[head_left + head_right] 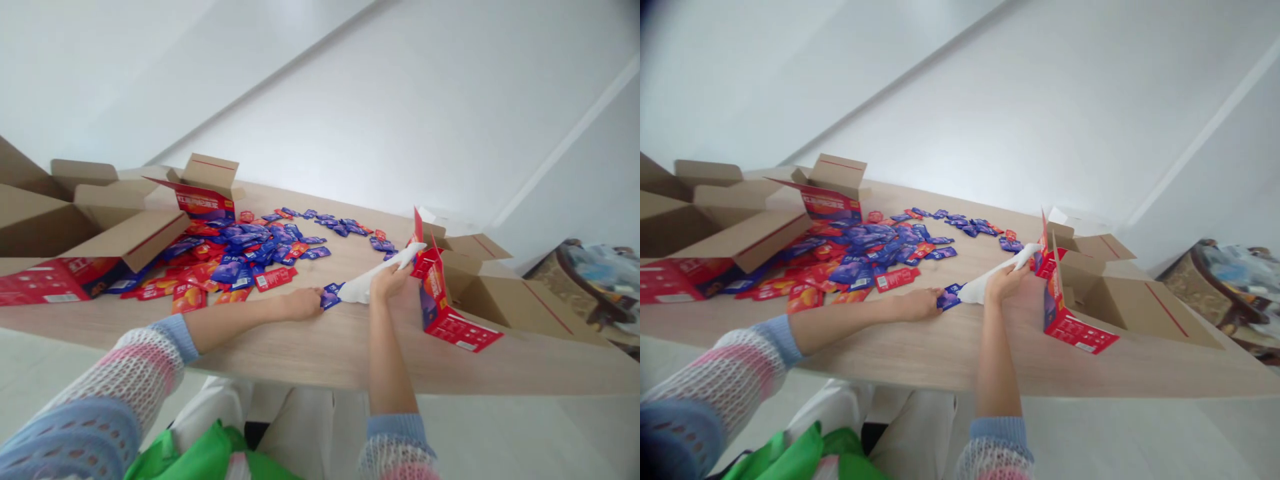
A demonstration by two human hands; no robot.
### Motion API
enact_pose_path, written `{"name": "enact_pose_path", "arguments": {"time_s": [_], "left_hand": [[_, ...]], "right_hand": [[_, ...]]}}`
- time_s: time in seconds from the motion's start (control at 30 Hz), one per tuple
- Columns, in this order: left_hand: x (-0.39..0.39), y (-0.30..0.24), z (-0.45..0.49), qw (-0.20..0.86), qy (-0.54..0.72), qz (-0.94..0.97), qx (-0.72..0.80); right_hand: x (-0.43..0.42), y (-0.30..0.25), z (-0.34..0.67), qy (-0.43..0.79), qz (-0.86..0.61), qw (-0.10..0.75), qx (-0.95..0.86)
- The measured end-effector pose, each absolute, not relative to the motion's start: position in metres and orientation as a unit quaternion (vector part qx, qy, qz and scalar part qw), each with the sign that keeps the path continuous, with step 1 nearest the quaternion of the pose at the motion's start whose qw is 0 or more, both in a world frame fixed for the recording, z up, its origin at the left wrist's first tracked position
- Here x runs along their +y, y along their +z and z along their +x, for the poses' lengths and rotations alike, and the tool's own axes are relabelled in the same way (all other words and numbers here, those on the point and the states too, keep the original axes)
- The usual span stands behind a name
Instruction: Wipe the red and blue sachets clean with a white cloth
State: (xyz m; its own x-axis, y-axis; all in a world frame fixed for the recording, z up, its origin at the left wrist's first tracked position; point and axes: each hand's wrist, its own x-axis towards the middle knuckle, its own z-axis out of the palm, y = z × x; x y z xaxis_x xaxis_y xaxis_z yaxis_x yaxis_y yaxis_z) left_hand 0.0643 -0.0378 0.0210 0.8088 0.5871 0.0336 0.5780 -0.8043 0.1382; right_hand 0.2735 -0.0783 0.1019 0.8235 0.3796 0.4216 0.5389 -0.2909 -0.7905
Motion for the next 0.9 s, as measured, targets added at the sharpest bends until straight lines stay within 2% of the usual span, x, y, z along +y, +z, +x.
{"name": "enact_pose_path", "arguments": {"time_s": [0.13,0.23,0.37,0.43,0.6,0.9], "left_hand": [[-0.073,0.005,0.027,0.041,0.065,0.936,0.345],[-0.084,0.001,0.006,0.019,0.101,0.954,0.282],[-0.082,-0.002,-0.006,-0.013,0.086,0.971,0.224],[-0.077,-0.004,-0.009,-0.024,0.049,0.978,0.202],[-0.071,0.007,-0.021,-0.032,0.02,0.985,0.166],[-0.101,0.022,-0.033,-0.066,-0.016,0.95,0.304]], "right_hand": [[-0.085,0.116,0.256,-0.151,-0.773,0.503,-0.357],[-0.095,0.089,0.216,-0.174,-0.732,0.41,-0.516],[-0.112,0.026,0.164,-0.037,-0.627,0.228,-0.744],[-0.119,0.004,0.152,0.04,-0.578,0.18,-0.795],[-0.117,-0.001,0.164,0.111,-0.534,0.134,-0.827],[-0.08,0.006,0.204,0.095,-0.623,0.109,-0.769]]}}
